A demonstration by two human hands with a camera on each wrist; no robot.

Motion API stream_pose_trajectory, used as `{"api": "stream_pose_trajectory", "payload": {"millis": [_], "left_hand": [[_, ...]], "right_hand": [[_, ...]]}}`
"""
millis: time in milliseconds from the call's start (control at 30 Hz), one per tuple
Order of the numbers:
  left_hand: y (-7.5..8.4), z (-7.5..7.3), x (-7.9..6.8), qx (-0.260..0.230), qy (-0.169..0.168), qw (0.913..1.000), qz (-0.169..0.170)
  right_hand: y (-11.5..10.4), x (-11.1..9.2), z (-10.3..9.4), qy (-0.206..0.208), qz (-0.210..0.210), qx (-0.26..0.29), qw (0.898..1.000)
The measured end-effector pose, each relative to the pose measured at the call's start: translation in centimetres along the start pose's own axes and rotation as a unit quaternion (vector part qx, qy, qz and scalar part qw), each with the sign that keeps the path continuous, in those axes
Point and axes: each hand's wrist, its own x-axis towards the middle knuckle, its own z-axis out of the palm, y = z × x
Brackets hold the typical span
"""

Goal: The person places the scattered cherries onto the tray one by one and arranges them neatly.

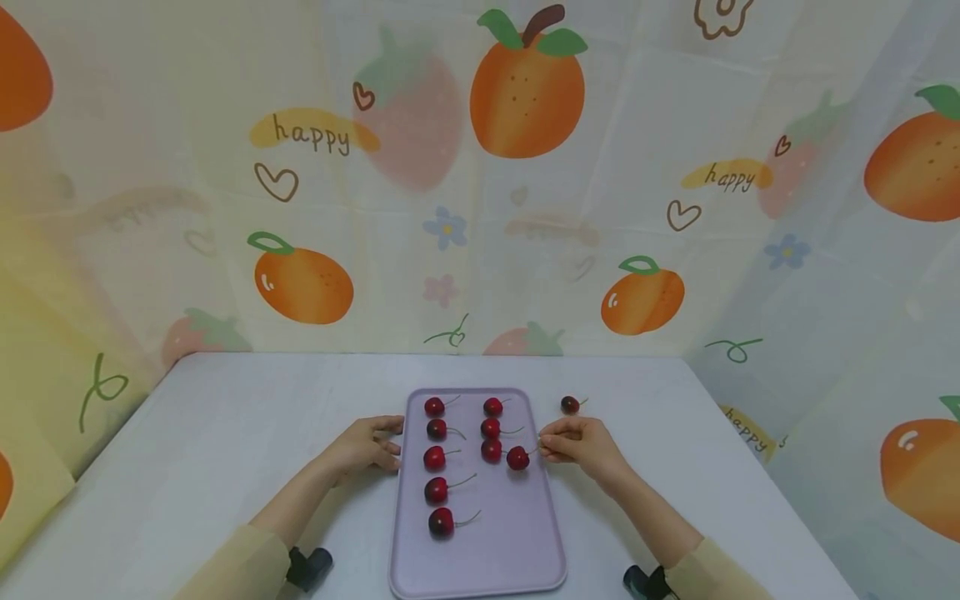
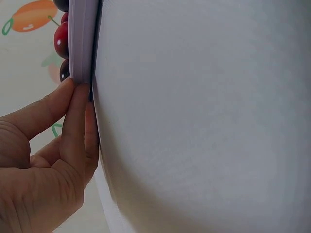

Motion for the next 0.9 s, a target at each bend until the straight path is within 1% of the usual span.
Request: {"api": "stream_pose_trajectory", "payload": {"millis": [200,433,633,900], "left_hand": [[0.0,0.0,-0.1,0.004,0.000,1.0000,0.001],[-0.1,0.0,0.0,0.006,-0.001,1.0000,0.005],[-0.3,0.0,0.0,-0.003,-0.005,1.0000,0.004],[-0.2,0.0,0.0,-0.003,-0.005,1.0000,0.005]], "right_hand": [[-0.1,-0.3,0.9,-0.014,0.003,0.006,1.000],[-0.1,-0.4,1.7,-0.043,0.000,0.005,0.999],[0.4,-0.3,1.8,-0.055,0.006,0.007,0.998],[0.6,-0.1,1.9,-0.065,0.013,0.012,0.998]]}}
